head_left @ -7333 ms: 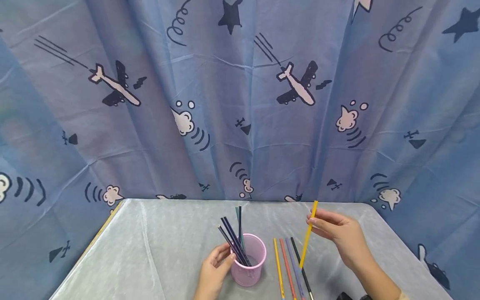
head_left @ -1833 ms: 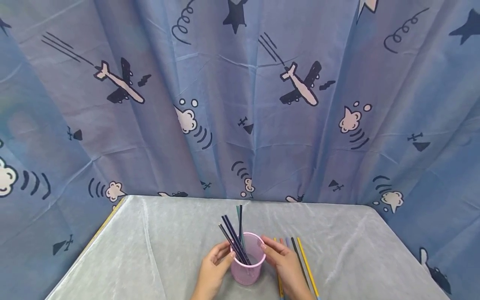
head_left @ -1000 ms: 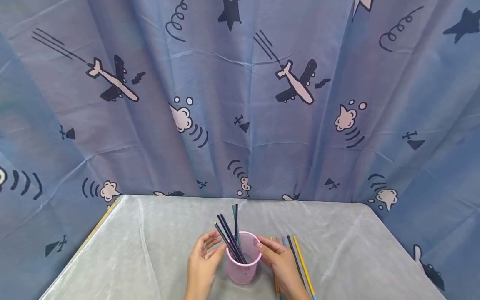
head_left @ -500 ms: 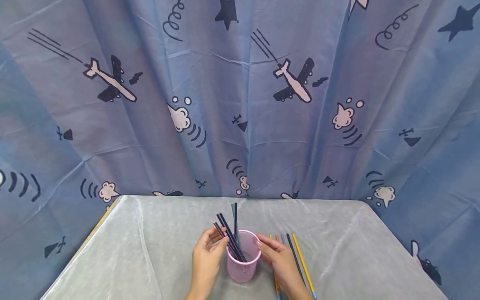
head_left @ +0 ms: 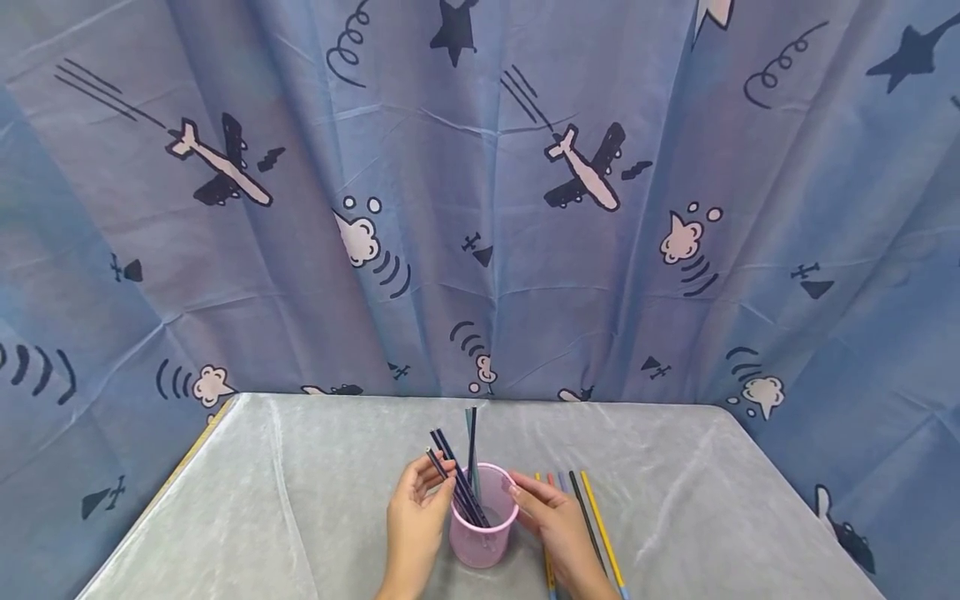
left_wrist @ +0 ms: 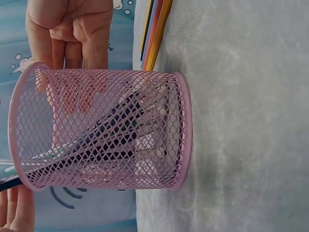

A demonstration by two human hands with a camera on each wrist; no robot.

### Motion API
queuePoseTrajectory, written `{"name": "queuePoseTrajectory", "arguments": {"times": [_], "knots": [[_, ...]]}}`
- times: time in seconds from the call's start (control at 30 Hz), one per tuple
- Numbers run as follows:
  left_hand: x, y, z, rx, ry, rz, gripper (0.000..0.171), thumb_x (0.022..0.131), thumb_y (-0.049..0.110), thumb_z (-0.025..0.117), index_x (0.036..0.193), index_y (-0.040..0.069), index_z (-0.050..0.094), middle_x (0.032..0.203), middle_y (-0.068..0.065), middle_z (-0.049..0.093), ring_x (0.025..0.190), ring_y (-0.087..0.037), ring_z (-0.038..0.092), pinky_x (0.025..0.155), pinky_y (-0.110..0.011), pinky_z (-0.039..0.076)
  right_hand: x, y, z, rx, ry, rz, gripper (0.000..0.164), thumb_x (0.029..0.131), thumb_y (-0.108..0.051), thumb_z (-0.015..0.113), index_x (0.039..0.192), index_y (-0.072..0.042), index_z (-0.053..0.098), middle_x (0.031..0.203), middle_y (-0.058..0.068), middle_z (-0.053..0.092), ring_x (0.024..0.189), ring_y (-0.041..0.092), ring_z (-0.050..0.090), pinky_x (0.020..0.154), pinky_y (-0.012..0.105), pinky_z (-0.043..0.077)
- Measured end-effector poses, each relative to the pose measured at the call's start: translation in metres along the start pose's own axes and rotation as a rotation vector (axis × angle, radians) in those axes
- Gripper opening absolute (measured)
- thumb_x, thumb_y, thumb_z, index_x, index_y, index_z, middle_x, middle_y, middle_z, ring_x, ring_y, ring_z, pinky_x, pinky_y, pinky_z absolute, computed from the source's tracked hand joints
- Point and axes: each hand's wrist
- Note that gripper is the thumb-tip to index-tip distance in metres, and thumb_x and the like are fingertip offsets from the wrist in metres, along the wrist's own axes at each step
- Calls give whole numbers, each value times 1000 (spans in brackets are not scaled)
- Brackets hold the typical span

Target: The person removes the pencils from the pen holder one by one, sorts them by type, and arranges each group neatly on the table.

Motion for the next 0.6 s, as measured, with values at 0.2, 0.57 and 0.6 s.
{"name": "queuePoseTrajectory", "arguments": {"times": [0.2,0.57,0.6], "knots": [[-2,0,0,14,19,-7,33,86,-3,71,116,-7,58,110,-21,70,95,-4,67,86,-13,56,1,1,-2,-5,-3,5,43,93,-10,66,128,13,57,124,16,69,147,36,30,94,30,59],[-3,-3,-2,5,34,12,24,87,1,72,107,-7,61,105,-19,72,92,1,66,82,-14,58,0,1,-1,-5,-2,3,44,93,-10,67,128,13,57,120,12,72,103,1,65,94,30,59],[-4,-3,-2,4,31,15,23,88,2,72,107,-6,62,105,-19,72,93,1,66,82,-14,58,0,2,-1,-5,-2,3,44,93,-10,67,128,13,57,120,13,72,104,1,64,94,30,59]]}}
Point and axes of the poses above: each hand's wrist, its own x-axis towards the middle knuckle, its own z-axis out of the palm, y = z × x
